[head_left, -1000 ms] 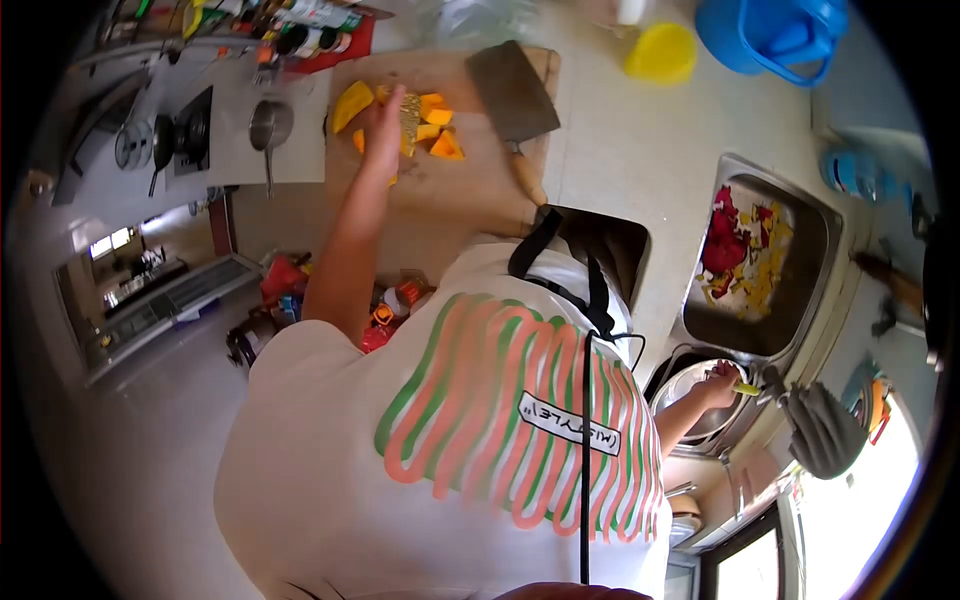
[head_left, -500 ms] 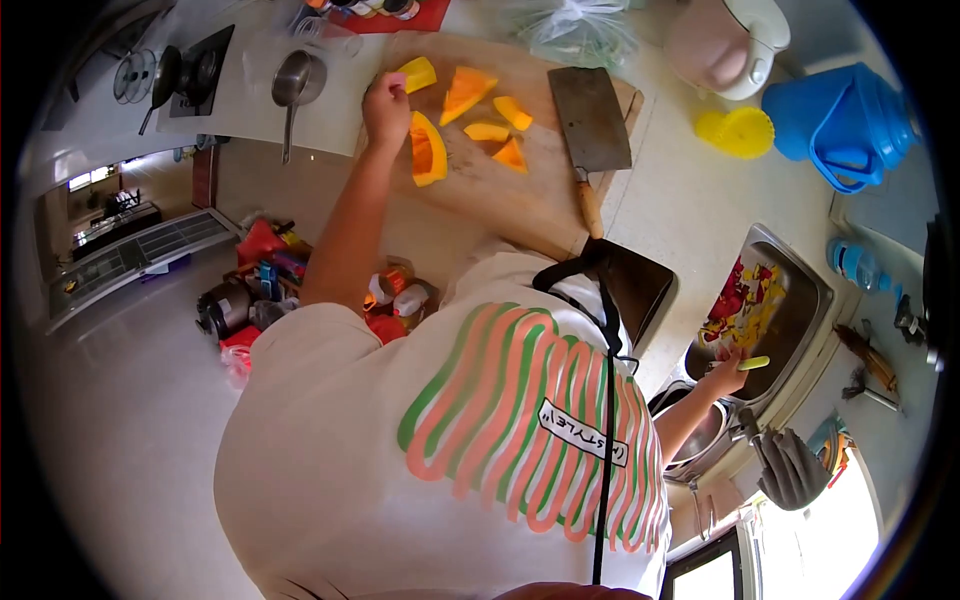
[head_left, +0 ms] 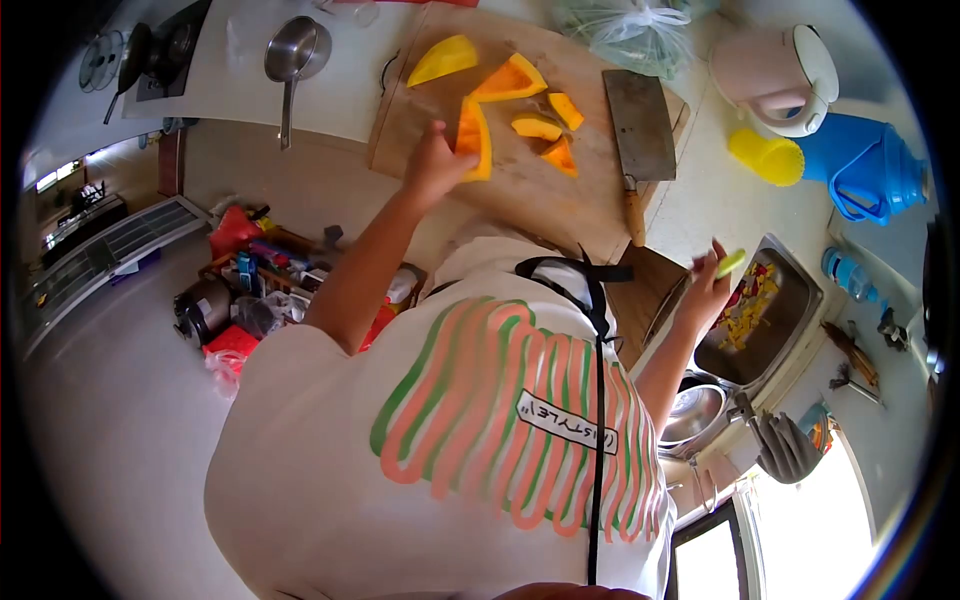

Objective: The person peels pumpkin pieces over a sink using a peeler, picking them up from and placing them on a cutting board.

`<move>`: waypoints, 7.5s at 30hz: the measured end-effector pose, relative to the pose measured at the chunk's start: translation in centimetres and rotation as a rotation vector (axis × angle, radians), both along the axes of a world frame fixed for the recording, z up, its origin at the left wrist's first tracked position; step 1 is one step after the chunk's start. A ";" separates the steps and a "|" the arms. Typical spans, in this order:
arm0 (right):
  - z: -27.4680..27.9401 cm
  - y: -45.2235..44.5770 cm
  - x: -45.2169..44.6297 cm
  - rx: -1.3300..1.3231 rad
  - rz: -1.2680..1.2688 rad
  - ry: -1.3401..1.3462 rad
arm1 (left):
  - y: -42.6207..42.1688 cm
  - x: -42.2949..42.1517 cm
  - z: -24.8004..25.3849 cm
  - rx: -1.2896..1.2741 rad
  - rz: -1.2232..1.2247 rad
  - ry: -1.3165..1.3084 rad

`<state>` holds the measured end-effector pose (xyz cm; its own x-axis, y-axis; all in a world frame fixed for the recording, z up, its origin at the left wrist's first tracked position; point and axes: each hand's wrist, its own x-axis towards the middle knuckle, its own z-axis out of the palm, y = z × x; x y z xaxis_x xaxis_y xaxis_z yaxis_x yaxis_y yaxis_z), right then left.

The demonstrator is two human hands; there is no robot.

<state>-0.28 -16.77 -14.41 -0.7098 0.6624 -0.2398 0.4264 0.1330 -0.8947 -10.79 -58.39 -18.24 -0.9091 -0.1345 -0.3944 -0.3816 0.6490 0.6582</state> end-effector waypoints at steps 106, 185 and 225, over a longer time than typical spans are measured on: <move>7.1 -11.6 -7.0 0.881 0.391 -0.433 | -6.1 3.6 -2.7 0.115 -0.274 0.531; 4.6 -26.8 -7.5 0.842 1.328 -0.513 | -5.6 6.2 -2.9 0.911 0.619 -0.043; 1.6 -22.1 -8.0 0.816 0.820 0.046 | -5.7 7.0 -1.8 0.391 0.048 0.100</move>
<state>-8.31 -38.90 -12.85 -0.9949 -0.0546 0.0845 -0.0858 0.8997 -0.4280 -3.82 -64.13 -20.05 -0.9417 -0.0347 -0.3346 -0.3272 0.3251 0.8872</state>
